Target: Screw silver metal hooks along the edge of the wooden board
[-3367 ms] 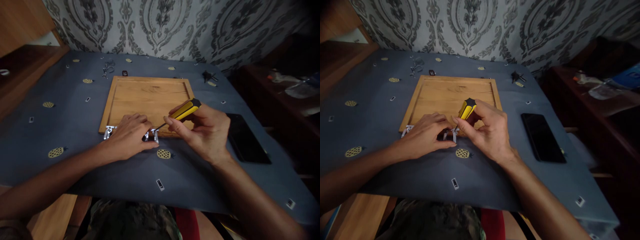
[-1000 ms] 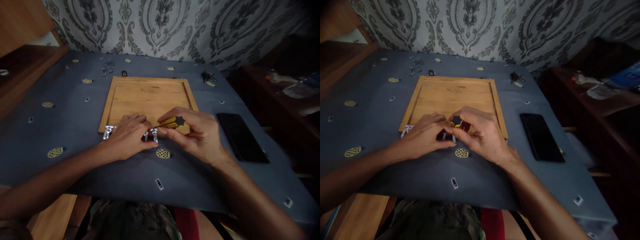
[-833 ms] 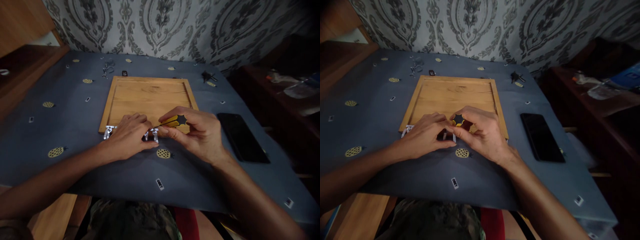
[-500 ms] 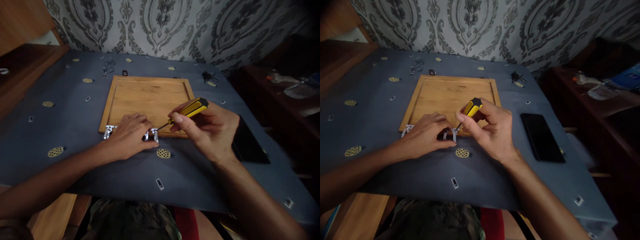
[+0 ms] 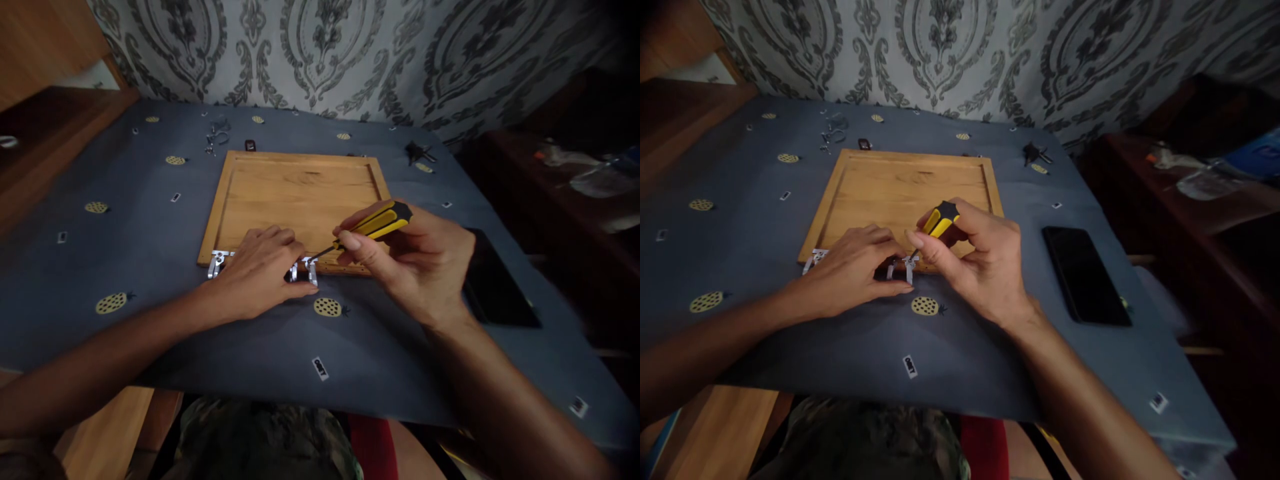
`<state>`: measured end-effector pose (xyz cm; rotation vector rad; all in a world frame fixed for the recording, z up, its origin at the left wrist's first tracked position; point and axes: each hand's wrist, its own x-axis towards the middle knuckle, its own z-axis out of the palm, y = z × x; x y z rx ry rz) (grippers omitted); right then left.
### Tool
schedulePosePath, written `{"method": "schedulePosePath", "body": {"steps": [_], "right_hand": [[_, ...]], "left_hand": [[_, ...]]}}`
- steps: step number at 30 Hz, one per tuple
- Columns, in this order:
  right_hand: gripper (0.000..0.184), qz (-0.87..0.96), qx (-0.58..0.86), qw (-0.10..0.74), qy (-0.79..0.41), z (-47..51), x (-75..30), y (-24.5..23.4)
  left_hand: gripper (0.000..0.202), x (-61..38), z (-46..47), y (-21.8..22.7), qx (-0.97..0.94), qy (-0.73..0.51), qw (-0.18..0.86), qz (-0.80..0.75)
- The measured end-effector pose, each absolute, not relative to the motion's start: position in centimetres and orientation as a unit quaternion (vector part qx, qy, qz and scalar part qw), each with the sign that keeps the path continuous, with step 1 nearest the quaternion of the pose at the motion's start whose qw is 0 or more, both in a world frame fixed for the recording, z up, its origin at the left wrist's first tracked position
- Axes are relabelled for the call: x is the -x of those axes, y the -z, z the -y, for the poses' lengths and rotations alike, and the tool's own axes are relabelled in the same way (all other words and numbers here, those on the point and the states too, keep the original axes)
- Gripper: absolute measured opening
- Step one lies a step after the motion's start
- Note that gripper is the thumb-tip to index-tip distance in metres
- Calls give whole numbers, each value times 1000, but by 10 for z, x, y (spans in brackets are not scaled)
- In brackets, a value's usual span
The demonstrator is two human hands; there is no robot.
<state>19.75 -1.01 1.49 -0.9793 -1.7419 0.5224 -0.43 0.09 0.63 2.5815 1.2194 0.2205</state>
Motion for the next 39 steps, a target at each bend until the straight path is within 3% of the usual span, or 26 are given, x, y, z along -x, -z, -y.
{"method": "schedulePosePath", "body": {"steps": [10,28,39], "right_hand": [[15,773,382,478,-170,13,-200,-21],[20,702,424,540,-190,9,-197,-11],[20,708,410,533,-216,8,-196,-11]], "left_hand": [[37,4,-1,-5,-892,-77,128,-425],[33,6,-2,-4,-898,-93,125,-411],[33,5,-1,-3,-897,-87,127,-414]]}}
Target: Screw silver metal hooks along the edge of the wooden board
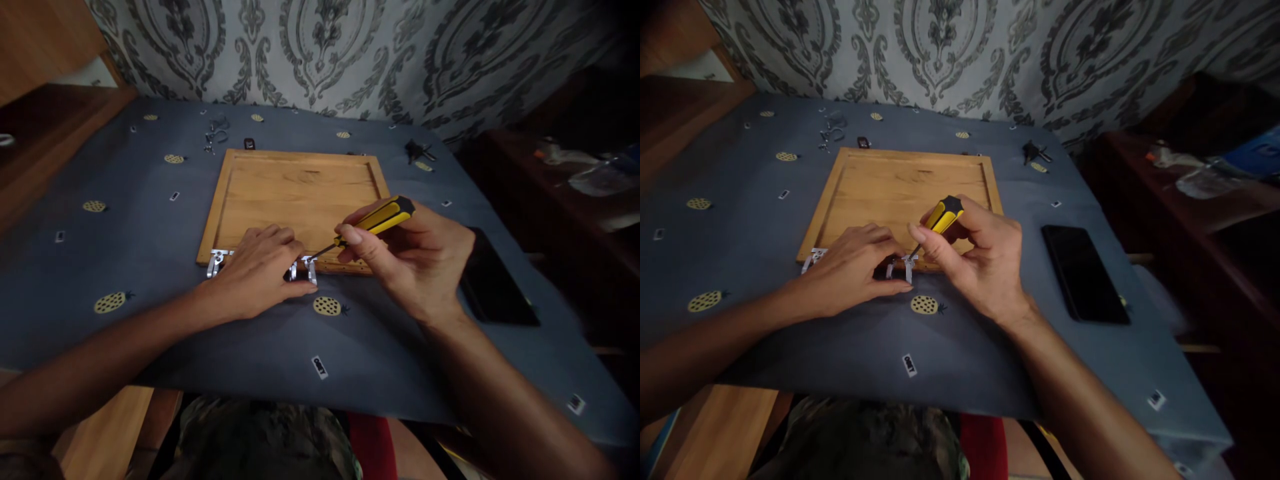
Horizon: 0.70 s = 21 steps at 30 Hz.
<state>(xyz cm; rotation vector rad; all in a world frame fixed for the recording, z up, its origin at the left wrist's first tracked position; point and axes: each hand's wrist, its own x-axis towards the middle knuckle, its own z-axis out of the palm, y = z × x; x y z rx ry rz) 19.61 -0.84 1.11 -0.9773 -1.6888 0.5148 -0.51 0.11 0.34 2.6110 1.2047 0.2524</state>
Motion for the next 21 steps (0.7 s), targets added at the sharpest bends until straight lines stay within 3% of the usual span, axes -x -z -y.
{"method": "schedulePosePath", "body": {"steps": [8,21], "right_hand": [[17,730,403,514,-200,10,-197,-12],[23,719,371,458,-369,7,-205,-23]], "left_hand": [[35,4,0,-5,-894,-76,138,-420],[38,5,-2,-2,-895,-87,133,-417]]}}
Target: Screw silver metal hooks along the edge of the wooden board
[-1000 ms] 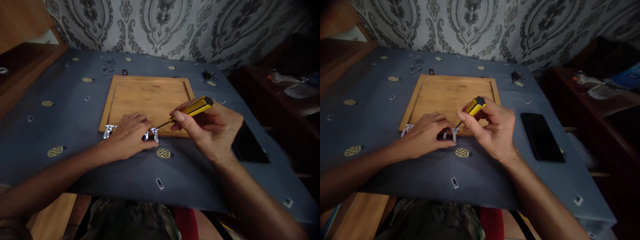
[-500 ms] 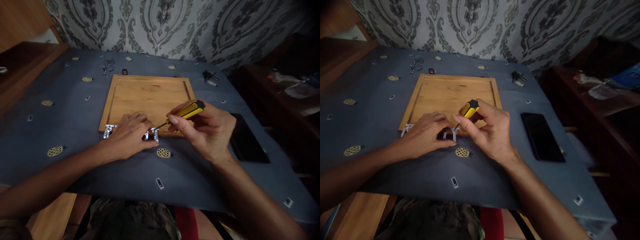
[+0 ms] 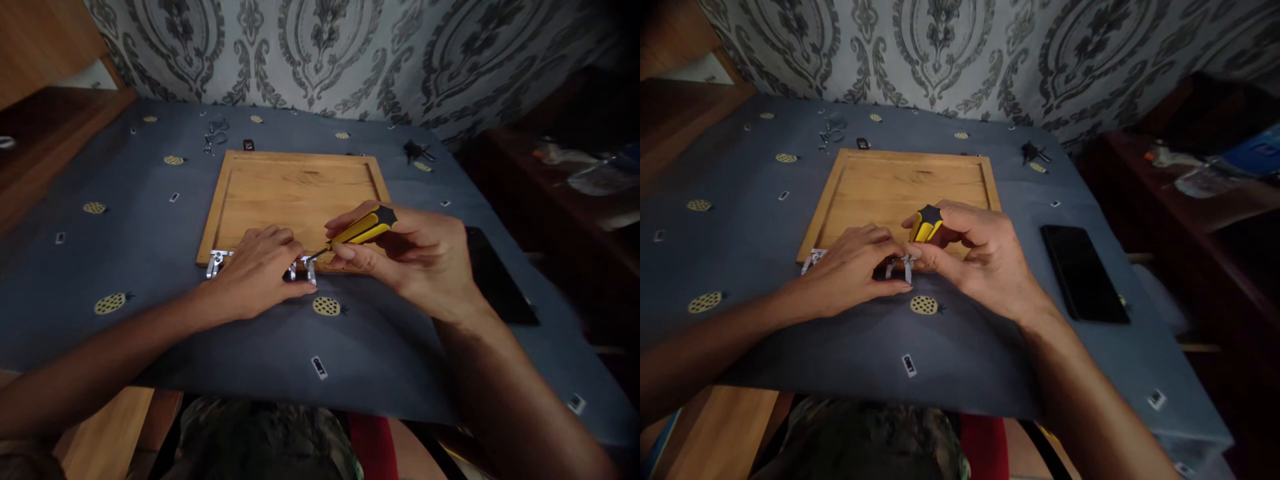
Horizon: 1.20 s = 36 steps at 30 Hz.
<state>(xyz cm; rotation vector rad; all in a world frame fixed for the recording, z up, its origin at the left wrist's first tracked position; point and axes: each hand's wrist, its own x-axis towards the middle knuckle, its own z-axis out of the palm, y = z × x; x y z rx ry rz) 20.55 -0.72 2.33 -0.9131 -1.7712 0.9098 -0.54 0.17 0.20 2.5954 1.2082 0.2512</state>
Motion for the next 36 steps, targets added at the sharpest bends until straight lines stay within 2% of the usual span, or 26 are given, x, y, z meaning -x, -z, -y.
{"method": "schedulePosePath", "body": {"steps": [14,20,25,31,36], "right_hand": [[31,760,427,461,-165,7,-202,-11],[32,737,426,492,-182,6,-200,-6],[27,742,407,519,-123,9,-198,-1],[20,784,359,505,-43,11,-195,-4],[6,755,355,546,-77,15,-197,-6]], "left_hand": [[40,5,-1,-3,-891,-73,134,-427],[34,6,-2,-2,-896,-88,131,-415],[35,5,-1,-2,-894,-82,133,-420],[35,5,0,-2,-893,-77,122,-426],[35,6,1,-1,-896,-88,118,-419]]}}
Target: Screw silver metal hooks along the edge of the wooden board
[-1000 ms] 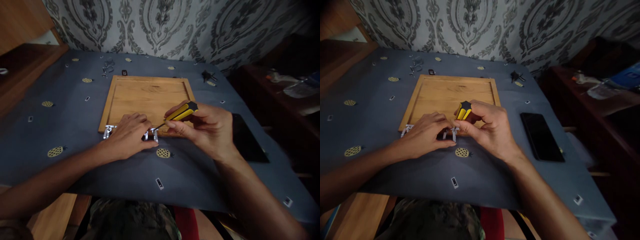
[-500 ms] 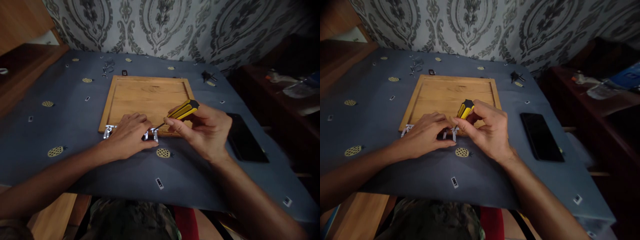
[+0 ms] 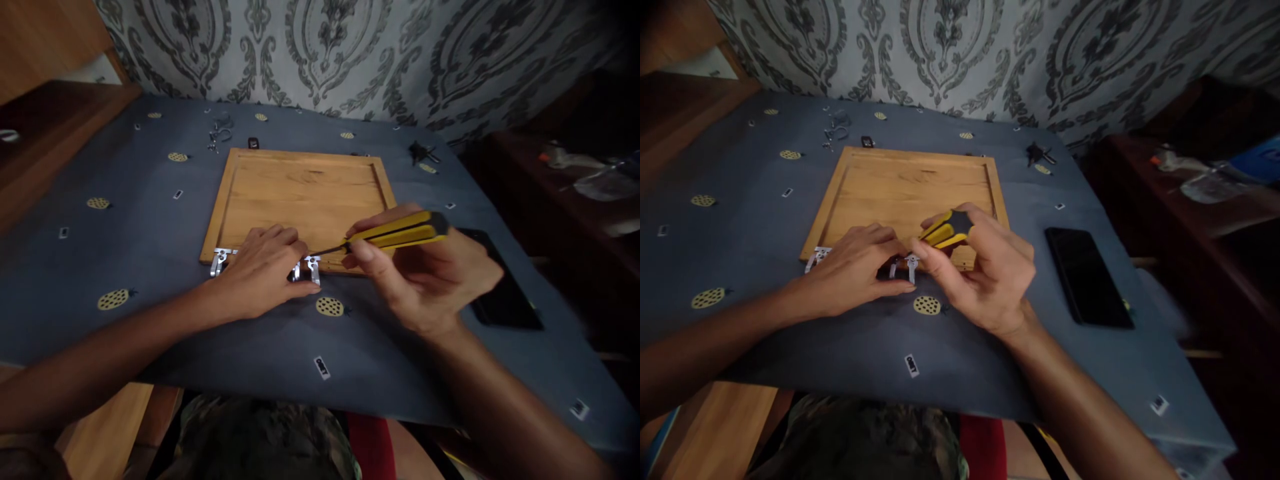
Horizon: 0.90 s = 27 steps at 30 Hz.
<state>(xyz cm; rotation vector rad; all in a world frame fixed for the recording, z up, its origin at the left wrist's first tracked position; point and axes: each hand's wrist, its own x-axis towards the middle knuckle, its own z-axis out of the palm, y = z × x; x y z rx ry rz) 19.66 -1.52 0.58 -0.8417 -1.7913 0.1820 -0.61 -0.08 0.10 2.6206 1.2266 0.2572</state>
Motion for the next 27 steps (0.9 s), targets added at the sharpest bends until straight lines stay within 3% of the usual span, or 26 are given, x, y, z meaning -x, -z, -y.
{"method": "schedulePosePath", "body": {"steps": [15,27], "right_hand": [[20,707,436,526,-185,13,-196,-2],[8,732,412,518,-162,9,-196,0]], "left_hand": [[34,5,0,-2,-895,-88,121,-419],[34,5,0,-5,-896,-77,121,-419]]}}
